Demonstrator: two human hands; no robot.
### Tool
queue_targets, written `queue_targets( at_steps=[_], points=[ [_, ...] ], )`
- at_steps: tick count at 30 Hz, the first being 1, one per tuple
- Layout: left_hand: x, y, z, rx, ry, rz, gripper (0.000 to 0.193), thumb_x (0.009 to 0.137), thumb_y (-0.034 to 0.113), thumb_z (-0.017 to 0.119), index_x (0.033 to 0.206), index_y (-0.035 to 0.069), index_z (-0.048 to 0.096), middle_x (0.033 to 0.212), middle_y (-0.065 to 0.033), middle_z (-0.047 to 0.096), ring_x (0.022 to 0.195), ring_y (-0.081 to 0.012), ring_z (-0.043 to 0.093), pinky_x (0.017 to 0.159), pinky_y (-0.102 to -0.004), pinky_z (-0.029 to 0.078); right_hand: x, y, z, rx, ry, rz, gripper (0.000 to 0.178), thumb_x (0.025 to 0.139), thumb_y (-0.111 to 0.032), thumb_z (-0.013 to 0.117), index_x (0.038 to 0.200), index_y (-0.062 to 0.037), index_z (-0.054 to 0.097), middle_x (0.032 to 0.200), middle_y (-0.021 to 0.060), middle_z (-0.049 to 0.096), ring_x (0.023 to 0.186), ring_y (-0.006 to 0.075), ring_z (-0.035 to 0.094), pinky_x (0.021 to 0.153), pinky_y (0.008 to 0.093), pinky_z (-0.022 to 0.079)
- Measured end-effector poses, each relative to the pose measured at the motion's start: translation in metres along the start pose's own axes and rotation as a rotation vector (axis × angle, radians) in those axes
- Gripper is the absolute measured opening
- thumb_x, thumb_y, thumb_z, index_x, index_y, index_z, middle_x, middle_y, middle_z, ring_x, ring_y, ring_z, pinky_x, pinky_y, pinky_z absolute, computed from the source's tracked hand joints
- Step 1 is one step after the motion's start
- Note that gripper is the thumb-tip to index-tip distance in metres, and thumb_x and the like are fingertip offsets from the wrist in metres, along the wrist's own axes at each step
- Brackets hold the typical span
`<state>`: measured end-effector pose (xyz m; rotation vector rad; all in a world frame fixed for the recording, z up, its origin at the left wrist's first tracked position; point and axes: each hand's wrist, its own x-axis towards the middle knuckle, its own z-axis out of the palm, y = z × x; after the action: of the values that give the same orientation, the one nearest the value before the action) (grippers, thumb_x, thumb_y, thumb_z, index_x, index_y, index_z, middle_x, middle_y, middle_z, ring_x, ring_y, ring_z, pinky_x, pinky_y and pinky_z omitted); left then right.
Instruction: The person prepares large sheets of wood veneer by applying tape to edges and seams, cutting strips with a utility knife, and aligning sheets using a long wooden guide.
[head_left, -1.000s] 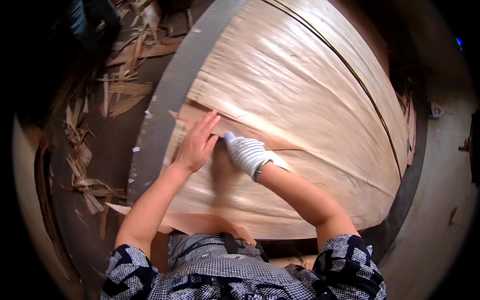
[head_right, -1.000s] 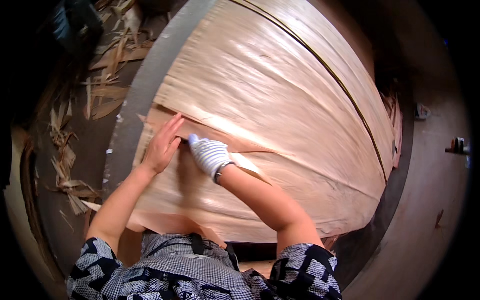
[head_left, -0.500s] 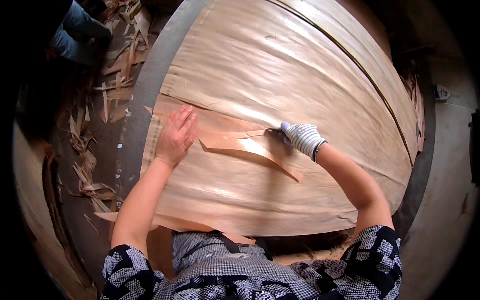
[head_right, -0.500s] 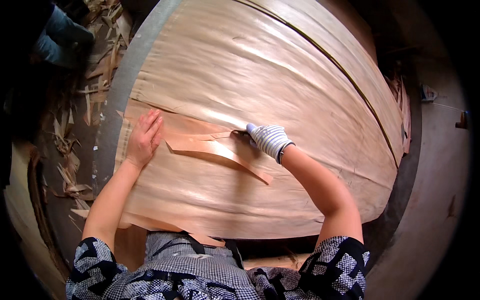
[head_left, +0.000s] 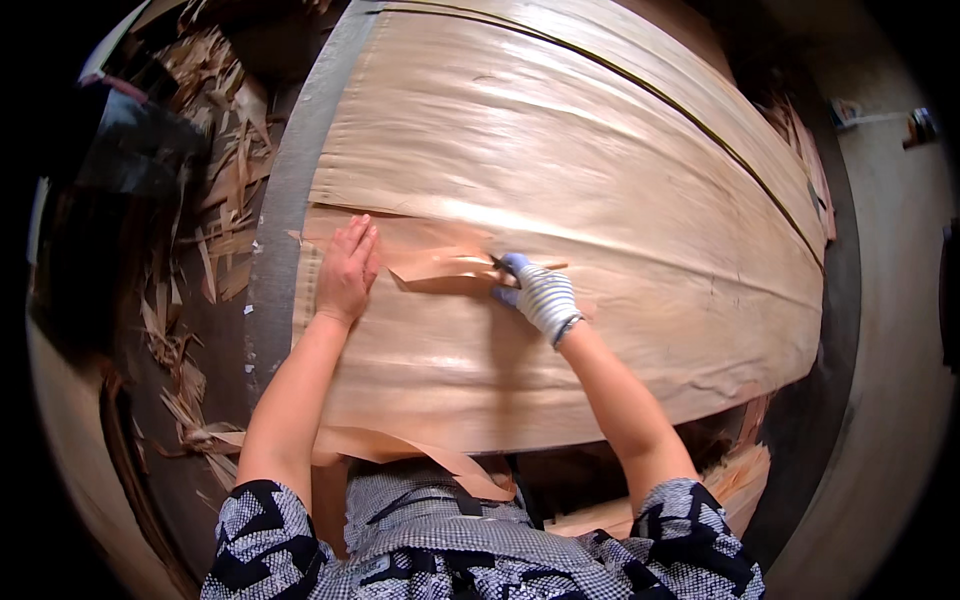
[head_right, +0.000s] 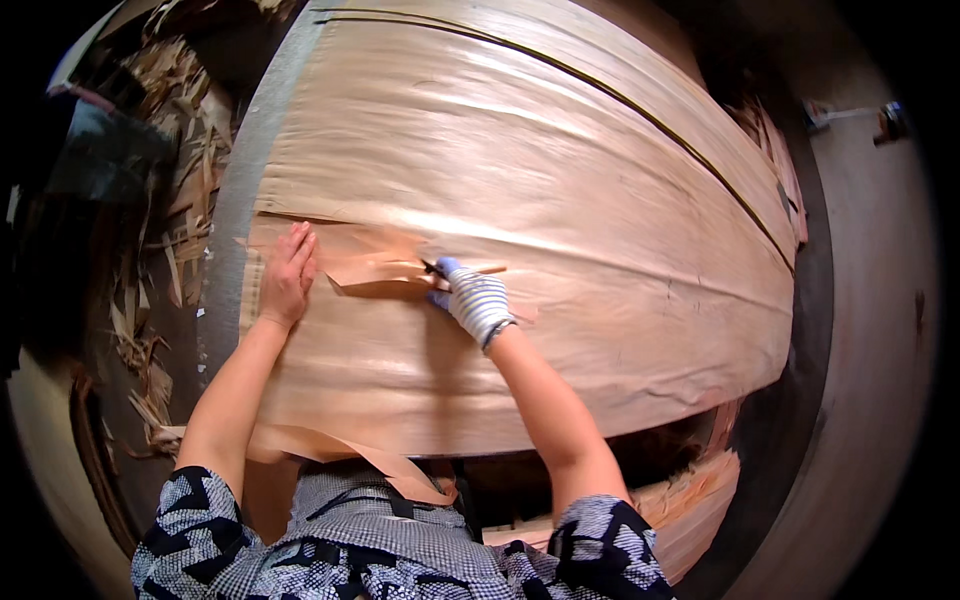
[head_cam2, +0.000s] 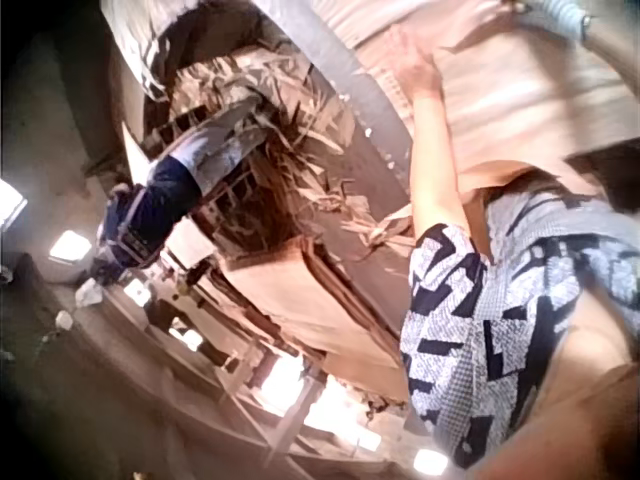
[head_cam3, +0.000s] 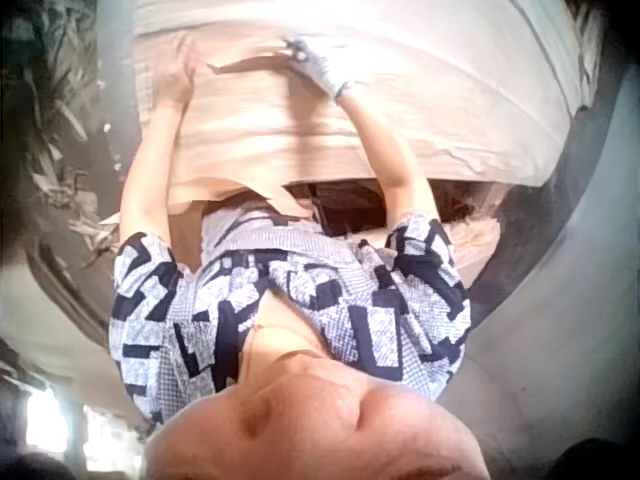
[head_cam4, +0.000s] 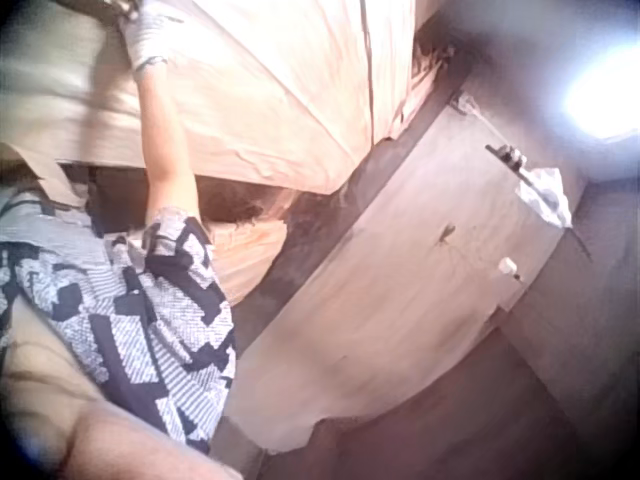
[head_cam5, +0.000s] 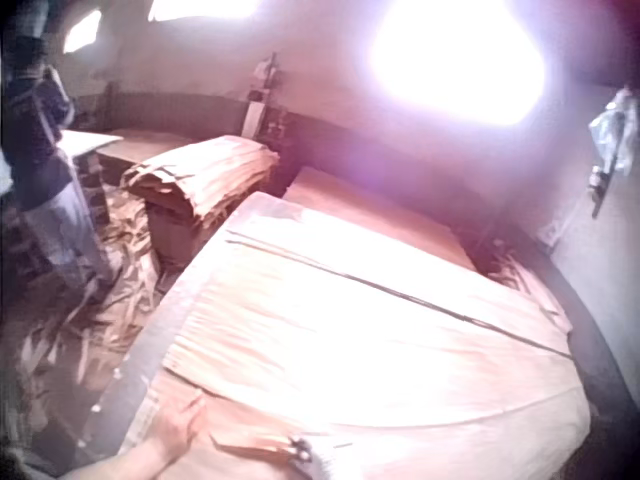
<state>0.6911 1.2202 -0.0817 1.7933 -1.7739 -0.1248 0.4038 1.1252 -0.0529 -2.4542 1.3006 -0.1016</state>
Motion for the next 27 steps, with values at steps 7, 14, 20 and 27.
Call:
queue_targets(
  at_steps=[7,14,20,27],
  points=[
    [0.004,-0.018,0.002,0.067,-0.05,0.03,0.03,0.086,0.018,0.046,0.111,0.003,0.055,0.124,-0.0118,0.048,0.118,-0.0274,0.042,0.099,-0.0426,0.032,-0.159,-0.062,0.006,0.032,0.069,0.099,0.008,0.078,-0.021,0.057,0.078,-0.0131,0.056,0.066,0.012,0.058,0.056,0.0315,0.057,0.049,0.0419,0.045],
    [0.016,-0.016,0.008,-0.166,-0.162,-0.097,0.033,0.087,0.019,0.044,0.113,0.001,0.054,0.117,-0.0155,0.053,0.11,-0.0275,0.049,0.094,-0.036,0.037,-0.52,-0.037,0.055,0.139,-0.679,1.064,0.031,0.076,-0.029,0.056,0.099,-0.0085,0.06,0.091,0.0197,0.061,0.085,0.0364,0.059,0.073,0.0424,0.047],
    [0.005,0.091,0.037,-0.367,0.002,0.046,0.031,0.087,0.019,0.046,0.11,-0.001,0.055,0.108,-0.015,0.058,0.102,-0.0273,0.054,0.09,-0.0346,0.039,-0.635,-0.07,0.058,0.818,-0.162,1.714,0.033,0.078,-0.027,0.059,0.1,-0.0025,0.054,0.077,0.0203,0.061,0.058,0.0284,0.061,0.053,0.0368,0.05],
    [-0.198,0.415,0.09,-0.526,-1.867,0.673,0.073,0.078,0.05,0.058,0.132,0.007,0.034,0.131,-0.0178,0.041,0.124,-0.0297,0.036,0.1,-0.0368,0.032,-0.687,-0.039,0.101,0.655,0.11,1.472,0.035,0.081,-0.035,0.053,0.101,-0.0075,0.059,0.087,0.0195,0.062,0.088,0.0341,0.059,0.077,0.0396,0.046]
  ],
)
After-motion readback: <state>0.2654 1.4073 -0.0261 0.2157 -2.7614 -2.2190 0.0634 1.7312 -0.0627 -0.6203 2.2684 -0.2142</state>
